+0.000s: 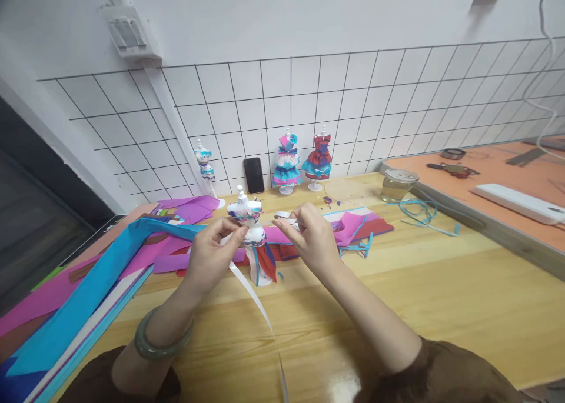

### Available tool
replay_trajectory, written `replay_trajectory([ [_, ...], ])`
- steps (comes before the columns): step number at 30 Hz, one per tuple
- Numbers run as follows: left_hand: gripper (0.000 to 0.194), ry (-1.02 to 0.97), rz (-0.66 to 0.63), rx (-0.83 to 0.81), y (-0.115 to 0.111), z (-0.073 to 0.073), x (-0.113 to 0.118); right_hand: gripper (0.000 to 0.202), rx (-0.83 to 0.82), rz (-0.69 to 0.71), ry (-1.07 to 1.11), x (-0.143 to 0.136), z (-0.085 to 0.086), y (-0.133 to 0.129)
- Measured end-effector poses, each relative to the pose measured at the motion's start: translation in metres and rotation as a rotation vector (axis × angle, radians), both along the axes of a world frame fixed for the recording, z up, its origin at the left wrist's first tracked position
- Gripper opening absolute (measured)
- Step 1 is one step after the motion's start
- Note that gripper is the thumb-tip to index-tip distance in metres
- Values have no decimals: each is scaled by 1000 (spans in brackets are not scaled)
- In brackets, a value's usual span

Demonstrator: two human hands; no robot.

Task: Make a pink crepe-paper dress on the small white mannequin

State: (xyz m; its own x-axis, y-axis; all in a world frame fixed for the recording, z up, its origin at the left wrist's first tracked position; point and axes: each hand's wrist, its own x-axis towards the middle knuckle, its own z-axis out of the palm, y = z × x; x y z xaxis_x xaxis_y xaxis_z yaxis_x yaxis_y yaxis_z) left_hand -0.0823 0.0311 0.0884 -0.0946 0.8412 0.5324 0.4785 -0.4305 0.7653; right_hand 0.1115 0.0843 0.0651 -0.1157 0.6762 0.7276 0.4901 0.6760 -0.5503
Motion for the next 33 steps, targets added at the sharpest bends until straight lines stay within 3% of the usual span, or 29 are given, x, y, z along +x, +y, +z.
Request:
replay_trajectory([
  [11, 15, -12, -18, 106, 5, -8, -2, 27, 35, -33, -42, 0, 3, -3],
  [23, 14, -121, -154, -22, -1, 9, -7, 33, -210, 96, 103, -3, 3, -8],
  [33, 15, -179, -259, -51, -3, 12, -7, 43, -477, 264, 211, -9, 7, -11],
])
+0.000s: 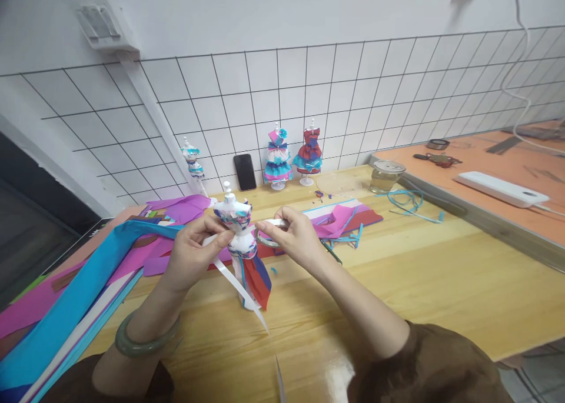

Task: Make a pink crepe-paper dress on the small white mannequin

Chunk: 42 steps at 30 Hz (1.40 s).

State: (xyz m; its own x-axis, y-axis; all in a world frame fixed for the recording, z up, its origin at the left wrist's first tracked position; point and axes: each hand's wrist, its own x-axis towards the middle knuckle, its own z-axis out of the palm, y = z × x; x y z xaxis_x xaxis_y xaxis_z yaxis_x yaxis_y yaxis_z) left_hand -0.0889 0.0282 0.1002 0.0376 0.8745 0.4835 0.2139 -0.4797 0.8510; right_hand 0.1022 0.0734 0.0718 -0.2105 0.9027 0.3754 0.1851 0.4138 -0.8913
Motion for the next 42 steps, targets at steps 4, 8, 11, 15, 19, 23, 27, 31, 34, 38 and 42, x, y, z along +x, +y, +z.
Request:
replay_trajectory([
  [4, 19, -26, -56, -45, 1, 0, 0, 46, -40, 24, 17, -1, 2, -2],
  [8, 20, -56, -95, -66, 3, -3, -1, 47, -44, 43, 22, -2, 1, -2],
  [11, 23, -73, -114, -86, 3, -6, -2, 48, -103, 145, 36, -3, -2, -2],
  [15, 26, -99, -184, -120, 3, -8, -3, 51, -167, 291, 53, -4, -7, 0],
  [19, 28, -101, -206, -172, 4, -11, -1, 54, -211, 363, 69, -4, -10, 1],
  [23, 26, -91, -266, -206, 6, -14, -2, 55, -242, 427, 54, -3, -8, -1],
  [27, 25, -52, -283, -214, 6, -15, -3, 54, -249, 434, 96, -4, -4, -4],
  [31, 29, -4, -288, -181, 7, -15, -3, 53, -263, 513, 180, -9, -4, -7],
  [34, 30, 4, -316, -169, 8, -15, -2, 54, -285, 533, 214, -11, -6, -9],
  [38, 23, 29, -260, -117, 10, -16, -1, 50, -273, 499, 226, -11, -7, -9],
  [42, 19, 35, -201, -101, 10, -16, 1, 47, -220, 532, 201, -9, -6, -9],
])
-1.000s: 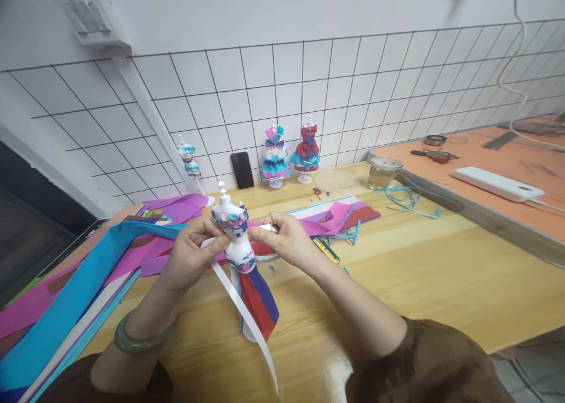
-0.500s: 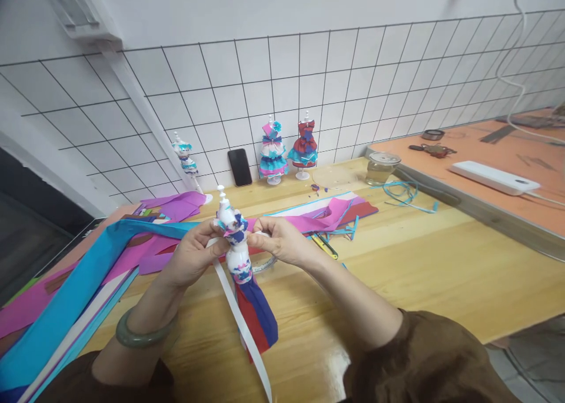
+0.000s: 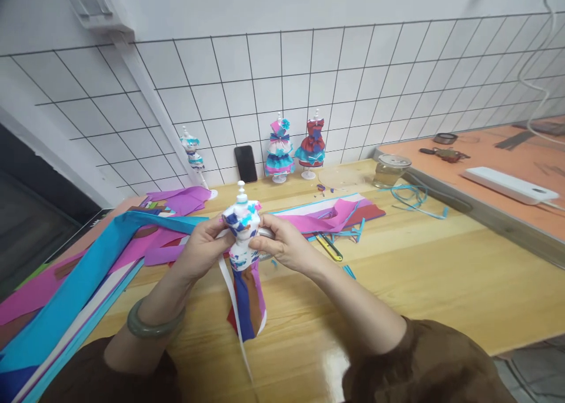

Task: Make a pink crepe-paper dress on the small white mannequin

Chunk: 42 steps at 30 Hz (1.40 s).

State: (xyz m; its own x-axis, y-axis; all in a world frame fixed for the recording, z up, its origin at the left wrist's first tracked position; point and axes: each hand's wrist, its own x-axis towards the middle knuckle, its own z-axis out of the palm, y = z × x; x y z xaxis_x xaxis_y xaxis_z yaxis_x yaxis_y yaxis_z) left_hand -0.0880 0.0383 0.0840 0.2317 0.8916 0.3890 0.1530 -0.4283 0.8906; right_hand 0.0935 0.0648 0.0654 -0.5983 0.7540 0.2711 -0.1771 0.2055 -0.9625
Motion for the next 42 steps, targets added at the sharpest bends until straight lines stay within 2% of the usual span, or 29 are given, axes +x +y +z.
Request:
replay_trajectory([
  [4, 11, 71, 78, 63, -2, 2, 3, 41, 119, 23, -84, 4, 1, 0],
  [8, 9, 215, 208, 200, -4, 5, 6, 29, 267, -43, -136, 4, 6, -1],
  [12, 9, 287, 321, 304, -5, 9, 4, 28, 214, -109, -140, 3, 5, -1],
  [17, 9, 230, 383, 249, -13, 16, 5, 30, 183, -280, -169, 2, -5, 7],
  [23, 12, 179, 274, 104, -34, 27, 22, 29, 225, -335, -172, 1, -7, 11],
  [29, 15, 168, -4, -89, -37, 31, 23, 30, 277, -376, -196, 1, -7, 10],
  [31, 29, 29, -59, -185, -31, 30, 19, 30, 269, -367, -191, 1, -8, 10],
  [33, 42, -196, -56, -329, -24, 26, 14, 29, 258, -354, -181, 1, -9, 11],
  [35, 40, -308, -41, -462, -20, 22, 12, 27, 275, -351, -177, 0, -10, 11],
  [37, 32, -233, -39, -516, -19, 20, 13, 25, 319, -356, -191, 0, -12, 11],
  [40, 25, -67, -54, -488, -22, 20, 15, 22, 394, -374, -216, -1, -13, 10],
  [42, 22, -104, -71, -489, -24, 22, 16, 22, 427, -393, -207, -1, -14, 10],
])
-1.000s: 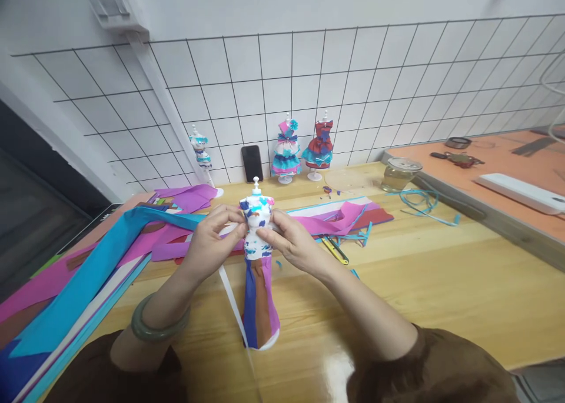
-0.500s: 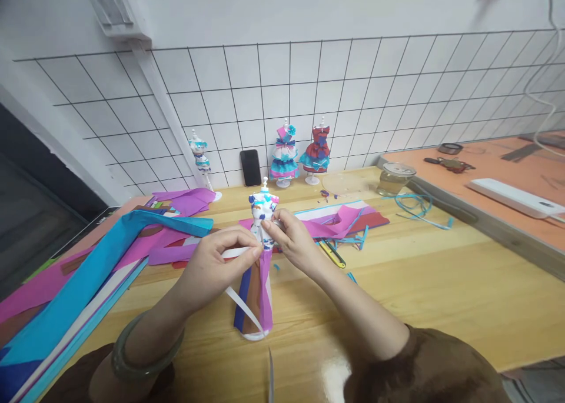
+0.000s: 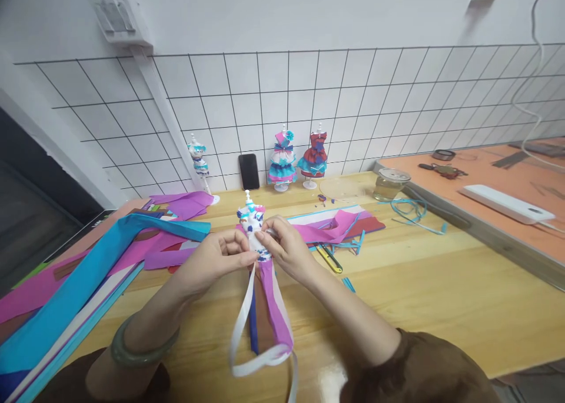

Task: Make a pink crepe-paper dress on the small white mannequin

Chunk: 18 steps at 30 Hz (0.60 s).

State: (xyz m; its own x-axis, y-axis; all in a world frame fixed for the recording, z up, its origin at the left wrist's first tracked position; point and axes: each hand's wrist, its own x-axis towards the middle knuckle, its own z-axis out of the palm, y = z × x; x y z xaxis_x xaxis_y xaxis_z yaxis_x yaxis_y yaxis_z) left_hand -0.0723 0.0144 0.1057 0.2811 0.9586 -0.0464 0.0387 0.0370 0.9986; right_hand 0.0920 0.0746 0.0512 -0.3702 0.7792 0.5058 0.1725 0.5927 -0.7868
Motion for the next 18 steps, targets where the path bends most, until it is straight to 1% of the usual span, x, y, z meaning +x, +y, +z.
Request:
replay_trajectory([
  [3, 18, -174, -27, -35, 0, -1, 0, 21, -2, -28, 41, -2, -2, -2],
  [6, 10, -275, -20, -61, 4, -6, 2, 22, -59, -62, 110, -5, -7, -3],
  [8, 12, -293, 23, -53, 6, -10, 5, 24, -108, -88, 175, -8, -11, -3],
  [12, 13, -297, 87, 33, 8, -19, 11, 27, -188, -118, 287, -10, -12, -1],
  [15, 16, -376, 148, 39, 8, -23, 14, 26, -183, -129, 373, -10, -10, -1],
  [18, 18, -494, 240, -25, 11, -25, 14, 23, -141, -137, 457, -12, -11, -3],
])
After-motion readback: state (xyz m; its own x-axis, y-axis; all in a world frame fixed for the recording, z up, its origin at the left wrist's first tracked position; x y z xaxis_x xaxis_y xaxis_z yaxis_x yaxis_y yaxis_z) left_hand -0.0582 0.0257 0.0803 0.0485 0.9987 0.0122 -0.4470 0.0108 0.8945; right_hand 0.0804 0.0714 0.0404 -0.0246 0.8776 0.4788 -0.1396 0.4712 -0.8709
